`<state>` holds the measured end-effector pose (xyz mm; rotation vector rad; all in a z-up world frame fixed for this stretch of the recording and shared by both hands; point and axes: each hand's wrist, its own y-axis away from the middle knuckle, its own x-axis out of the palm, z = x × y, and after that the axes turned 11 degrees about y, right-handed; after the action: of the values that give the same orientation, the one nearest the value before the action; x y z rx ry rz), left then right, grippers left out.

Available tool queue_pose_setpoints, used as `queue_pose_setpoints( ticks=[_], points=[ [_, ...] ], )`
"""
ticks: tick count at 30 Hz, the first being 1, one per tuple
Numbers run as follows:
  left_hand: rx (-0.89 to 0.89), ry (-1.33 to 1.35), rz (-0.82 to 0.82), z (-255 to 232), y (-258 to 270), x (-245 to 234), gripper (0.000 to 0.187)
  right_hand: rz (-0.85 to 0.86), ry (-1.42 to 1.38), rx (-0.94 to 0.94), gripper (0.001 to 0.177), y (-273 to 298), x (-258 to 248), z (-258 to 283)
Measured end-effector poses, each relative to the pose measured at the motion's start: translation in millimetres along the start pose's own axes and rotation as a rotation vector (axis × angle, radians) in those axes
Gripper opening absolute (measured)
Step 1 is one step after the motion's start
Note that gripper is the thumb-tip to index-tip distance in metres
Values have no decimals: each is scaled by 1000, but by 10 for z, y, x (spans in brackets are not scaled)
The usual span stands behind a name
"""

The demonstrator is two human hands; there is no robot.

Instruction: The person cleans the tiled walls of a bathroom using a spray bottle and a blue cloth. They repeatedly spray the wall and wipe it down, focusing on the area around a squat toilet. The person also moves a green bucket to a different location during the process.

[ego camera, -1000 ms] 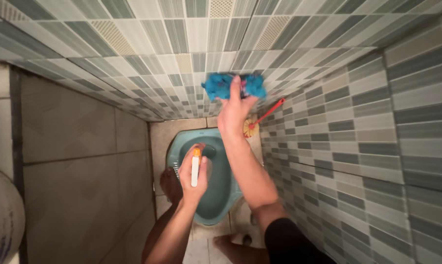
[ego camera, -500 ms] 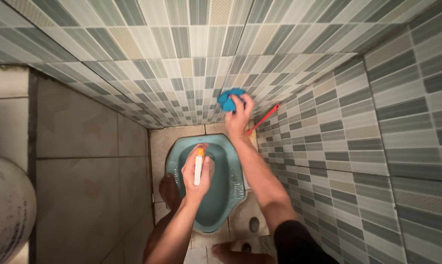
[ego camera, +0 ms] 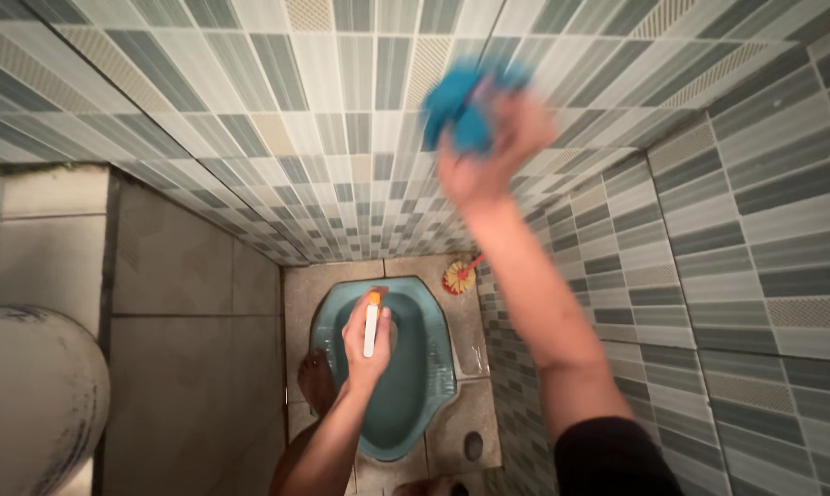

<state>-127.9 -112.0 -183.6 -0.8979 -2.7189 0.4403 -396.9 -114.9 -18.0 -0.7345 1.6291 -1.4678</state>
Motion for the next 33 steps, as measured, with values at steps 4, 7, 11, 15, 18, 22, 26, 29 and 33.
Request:
queue_pose_setpoints(
  ticks=[4,7,11,15,18,22,26,29,33],
  points=[
    [-126,23,-29,1,-36,-42,32,169,-5,-186,56,1433,204,52],
    [-210,61,-45,1,-68,-41,33,522,20,-270,64,2185,186,-82],
    [32,4,-16,1,-59,-76,31,677,82,-290,61,2316,99,-169],
    [13,9,-23,12,-38,-89,31,383,5,-118,59,1383,9,-123],
    [-35,9,-16,43,47,-136,31,92,-5,-69,34,246,-34,-148],
    [5,-88,-37,138,153,-134,32,-85,111,120,57,-1148,-274,-383],
    [-26,-88,-33,224,321,-151,31,-104,116,98,64,-1544,-365,-372],
    [-39,-42,-11,278,443,-133,31,-133,34,3,46,-1072,-225,-118],
    [-50,12,17,296,611,-123,31,391,3,-224,42,-4,-329,88]
  ],
)
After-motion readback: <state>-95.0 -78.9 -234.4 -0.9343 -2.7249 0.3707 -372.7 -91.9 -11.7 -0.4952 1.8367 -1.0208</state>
